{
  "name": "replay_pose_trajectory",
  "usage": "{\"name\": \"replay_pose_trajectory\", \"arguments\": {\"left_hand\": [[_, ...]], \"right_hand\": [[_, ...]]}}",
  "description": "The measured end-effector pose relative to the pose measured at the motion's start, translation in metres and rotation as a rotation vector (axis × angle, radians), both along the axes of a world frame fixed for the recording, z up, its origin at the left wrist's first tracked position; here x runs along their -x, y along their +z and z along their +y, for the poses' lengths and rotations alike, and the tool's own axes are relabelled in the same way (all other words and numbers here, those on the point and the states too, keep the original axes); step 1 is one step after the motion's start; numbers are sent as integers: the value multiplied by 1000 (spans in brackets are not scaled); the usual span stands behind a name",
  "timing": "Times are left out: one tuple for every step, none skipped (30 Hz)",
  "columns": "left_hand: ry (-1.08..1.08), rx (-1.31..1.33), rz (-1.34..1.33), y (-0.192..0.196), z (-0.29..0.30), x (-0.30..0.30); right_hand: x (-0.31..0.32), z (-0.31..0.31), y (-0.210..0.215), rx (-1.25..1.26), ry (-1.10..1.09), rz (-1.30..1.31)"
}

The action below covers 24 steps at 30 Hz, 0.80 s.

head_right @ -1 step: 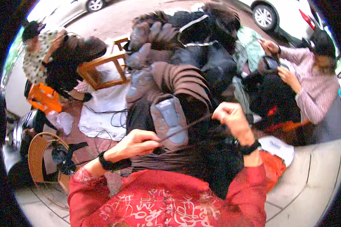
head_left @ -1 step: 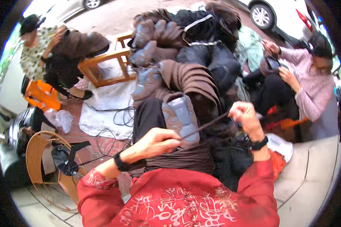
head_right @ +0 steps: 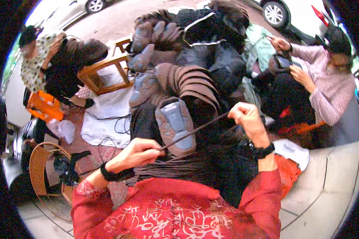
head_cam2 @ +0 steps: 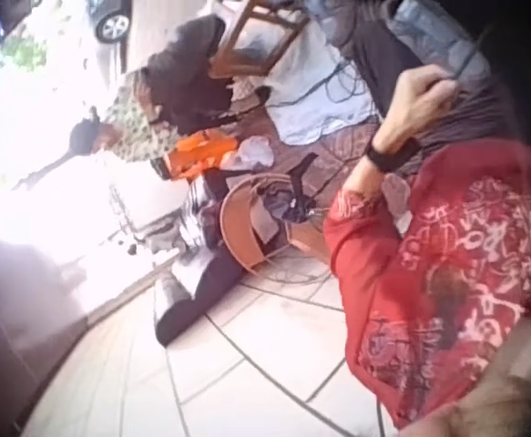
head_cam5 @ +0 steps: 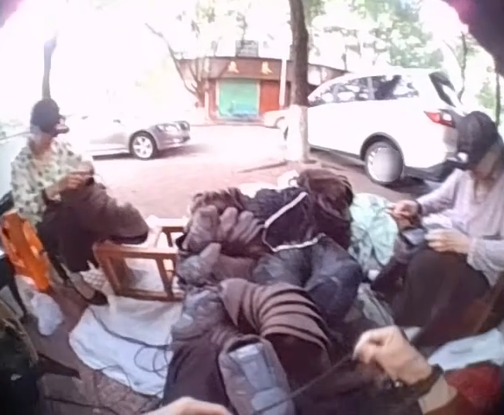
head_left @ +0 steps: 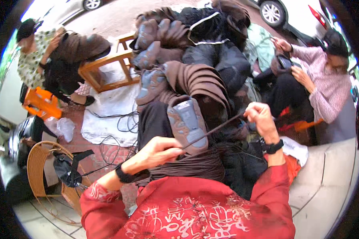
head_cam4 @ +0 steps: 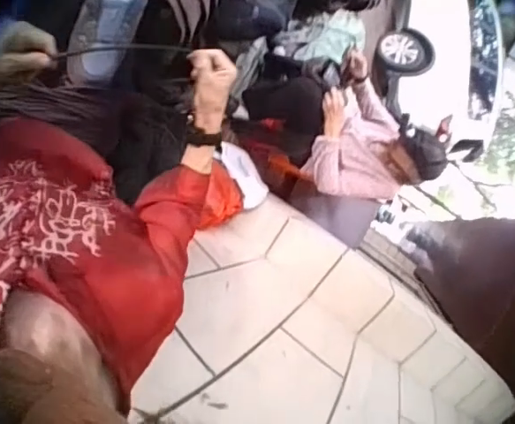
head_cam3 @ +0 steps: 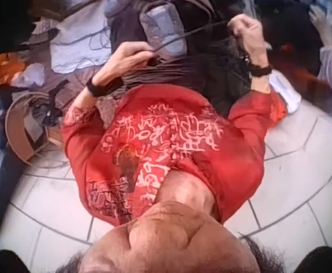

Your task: Lacing and inspecting shoes in a manufacturing environment.

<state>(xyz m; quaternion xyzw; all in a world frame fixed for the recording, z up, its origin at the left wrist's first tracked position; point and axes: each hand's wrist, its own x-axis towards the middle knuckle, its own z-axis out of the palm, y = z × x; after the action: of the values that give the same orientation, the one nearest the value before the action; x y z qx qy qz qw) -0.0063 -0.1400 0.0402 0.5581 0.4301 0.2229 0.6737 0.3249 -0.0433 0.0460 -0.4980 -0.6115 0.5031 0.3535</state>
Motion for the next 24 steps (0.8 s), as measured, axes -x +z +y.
{"name": "replay_pose_trajectory", "arguments": {"left_hand": [[18, 56, 1, -3, -6, 7], [19, 71, 4, -6, -7, 12], [34, 86, 14, -9, -11, 15], [77, 120, -84, -16, -12, 15], [69, 124, -83, -18, -9, 14], [57, 85, -47, -21, -10, 12], [46, 44, -12, -23, -10, 10], [50, 26, 0, -24, -10, 7], [45, 35, 4, -26, -10, 4], [44, -5, 58, -29, -10, -1], [42, -46, 112, -30, -9, -7], [46, -82, 157, -29, -6, -17], [46, -100, 176, -26, -4, -26], [23, -141, 193, -28, 1, -34], [3, -179, 214, -31, 5, -42], [3, -184, 241, -31, 8, -48], [-15, -180, 238, -29, 13, -54], [5, -185, 256, -31, 18, -59], [21, -192, 269, -30, 23, -64], [59, -248, 245, -32, 25, -64], [6, -147, 315, -31, 28, -60], [16, -119, 309, -34, 29, -60], [25, -91, 302, -38, 29, -60], [22, -85, 306, -41, 30, -61]], "right_hand": [[-18, 9, -12, -41, -24, 22], [-34, 15, -24, -47, -98, 115], [-46, 19, -31, -40, -141, 156], [-57, 24, -37, -51, -151, 149], [-66, 30, -41, -64, -160, 142], [-75, 31, -44, -53, -197, 50], [-83, 33, -49, -78, -247, 22], [-93, 35, -51, -73, -263, -35], [-99, 35, -54, -66, -278, -88], [-97, 34, -52, -93, -287, -307], [-108, 41, -62, -42, -209, -771], [-106, 34, -73, -372, -158, -997], [-91, 28, -83, -718, -89, -1193], [-59, 24, -73, -774, 5, -980], [-16, 17, -53, -820, 97, -757], [22, 4, -40, -773, 217, -507], [46, -13, -34, -647, 348, -272], [65, -26, -41, -564, 440, -140], [75, -37, -46, -479, 526, -12], [82, -43, -52, -355, 485, -1], [84, -46, -55, -230, 440, 6], [82, -41, -58, -252, 467, -1], [82, -38, -64, -220, 457, 31], [80, -34, -67, -144, 476, 62]]}}
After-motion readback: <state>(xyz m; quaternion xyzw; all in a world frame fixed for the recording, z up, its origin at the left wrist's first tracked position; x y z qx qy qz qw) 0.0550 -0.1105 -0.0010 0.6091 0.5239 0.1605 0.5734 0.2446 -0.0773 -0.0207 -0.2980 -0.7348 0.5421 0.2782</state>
